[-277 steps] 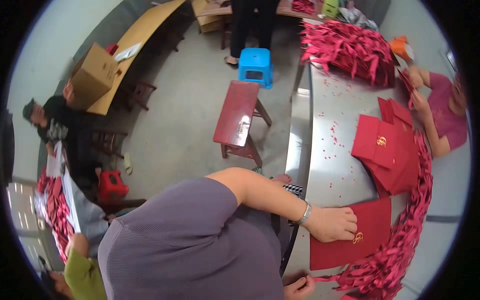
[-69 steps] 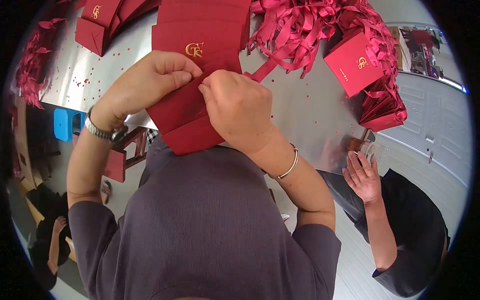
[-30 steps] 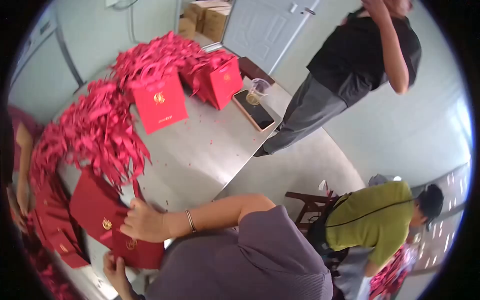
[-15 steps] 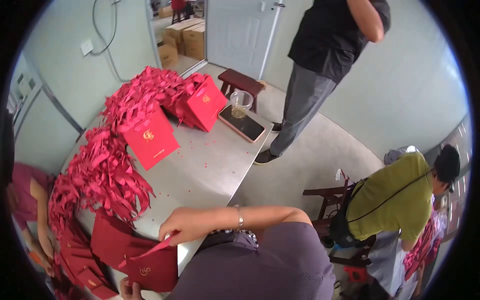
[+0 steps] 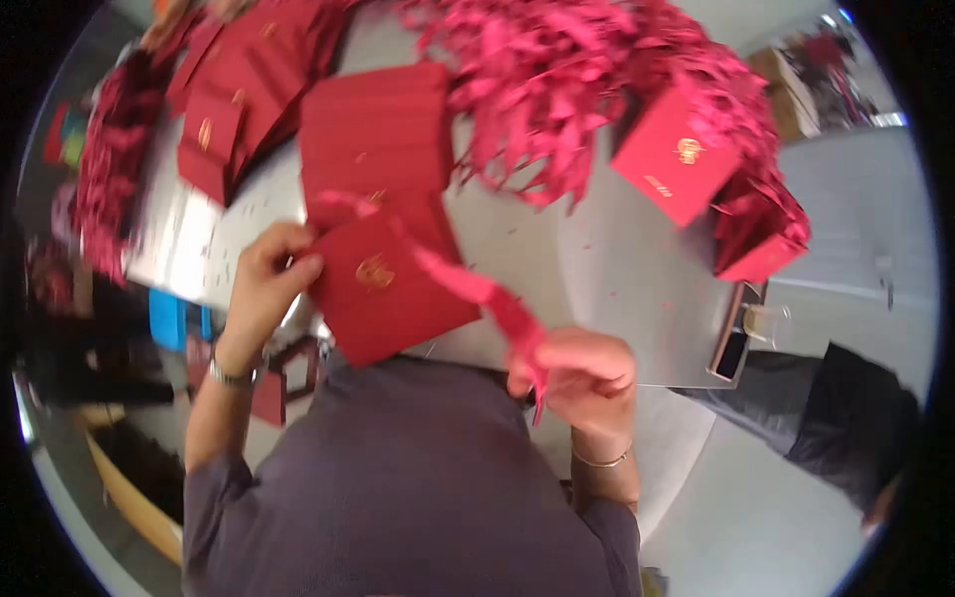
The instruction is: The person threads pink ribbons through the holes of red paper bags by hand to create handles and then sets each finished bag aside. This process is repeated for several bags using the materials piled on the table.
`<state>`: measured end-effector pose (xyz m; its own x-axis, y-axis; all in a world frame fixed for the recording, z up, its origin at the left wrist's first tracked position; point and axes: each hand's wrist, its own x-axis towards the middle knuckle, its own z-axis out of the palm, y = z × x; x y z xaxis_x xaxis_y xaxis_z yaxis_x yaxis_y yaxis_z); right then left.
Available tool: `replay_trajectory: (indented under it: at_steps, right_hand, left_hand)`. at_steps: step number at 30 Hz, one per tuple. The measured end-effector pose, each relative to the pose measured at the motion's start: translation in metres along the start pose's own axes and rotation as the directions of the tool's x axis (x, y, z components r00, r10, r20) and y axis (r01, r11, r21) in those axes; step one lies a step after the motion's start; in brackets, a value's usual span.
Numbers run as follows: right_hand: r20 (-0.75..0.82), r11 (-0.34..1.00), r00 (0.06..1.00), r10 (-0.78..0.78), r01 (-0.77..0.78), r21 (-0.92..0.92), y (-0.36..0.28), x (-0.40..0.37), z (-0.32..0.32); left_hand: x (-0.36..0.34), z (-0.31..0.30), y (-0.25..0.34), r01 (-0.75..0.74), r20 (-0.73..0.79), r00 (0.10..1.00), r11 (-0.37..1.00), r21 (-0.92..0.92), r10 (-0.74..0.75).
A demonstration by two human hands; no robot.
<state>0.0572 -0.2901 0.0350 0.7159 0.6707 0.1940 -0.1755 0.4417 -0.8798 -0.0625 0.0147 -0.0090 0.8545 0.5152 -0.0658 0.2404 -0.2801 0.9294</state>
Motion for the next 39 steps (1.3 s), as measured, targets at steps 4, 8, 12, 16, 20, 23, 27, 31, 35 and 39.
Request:
replay_trajectory:
  at_steps: [4, 8, 12, 16, 20, 23, 27, 31, 35, 39]
  right_hand:
    - [-0.043, 0.994, 0.998, 0.043, -0.047, -0.102, 0.019, 0.022, 0.024]
    - [0.082, 0.802, 0.993, 0.091, -0.024, -0.597, 0.037, 0.046, 0.052]
    - [0.322, 0.471, 0.946, -0.032, 0.298, -0.830, 0.072, 0.062, 0.063]
    - [0.359, 0.378, 0.932, 0.046, 0.317, -0.870, 0.097, 0.062, 0.068]
    - [0.308, 0.292, 0.950, 0.059, 0.278, -0.915, 0.106, 0.068, 0.075]
    - [0.262, 0.282, 0.957, 0.127, 0.218, -0.934, 0.106, 0.071, 0.077]
    - [0.261, 0.250, 0.955, 0.144, 0.220, -0.943, 0.111, 0.074, 0.079]
    - [0.270, 0.178, 0.959, 0.090, 0.251, -0.951, 0.119, 0.075, 0.083]
    - [0.400, -0.008, 0.916, 0.039, 0.400, -0.916, 0.121, 0.077, 0.087]
    - [0.153, 0.247, 0.941, 0.302, 0.078, -0.966, 0.110, 0.081, 0.092]
  left_hand:
    - [0.003, -0.002, 0.018, 0.080, 0.127, 0.989, 0.997, 0.007, -0.080]
    - [0.000, -0.002, 0.014, 0.093, 0.156, 0.983, 0.996, 0.010, -0.093]
    - [-0.001, 0.000, 0.008, 0.111, 0.179, 0.978, 0.994, -0.021, -0.106]
    - [-0.005, 0.006, 0.001, 0.059, 0.155, 0.986, 0.997, -0.040, -0.052]
    - [-0.007, 0.011, -0.003, -0.032, 0.096, 0.995, 0.998, -0.056, 0.037]
    - [-0.008, 0.012, -0.007, -0.040, 0.075, 0.996, 0.998, -0.046, 0.044]
    - [-0.011, 0.012, -0.008, -0.027, 0.075, 0.997, 0.999, -0.018, 0.029]
    - [-0.014, 0.015, -0.006, -0.167, 0.001, 0.986, 0.980, 0.110, 0.168]
    - [-0.016, 0.017, -0.005, -0.228, -0.024, 0.971, 0.953, 0.200, 0.237]
    - [-0.020, 0.019, -0.007, -0.215, -0.041, 0.974, 0.962, 0.170, 0.225]
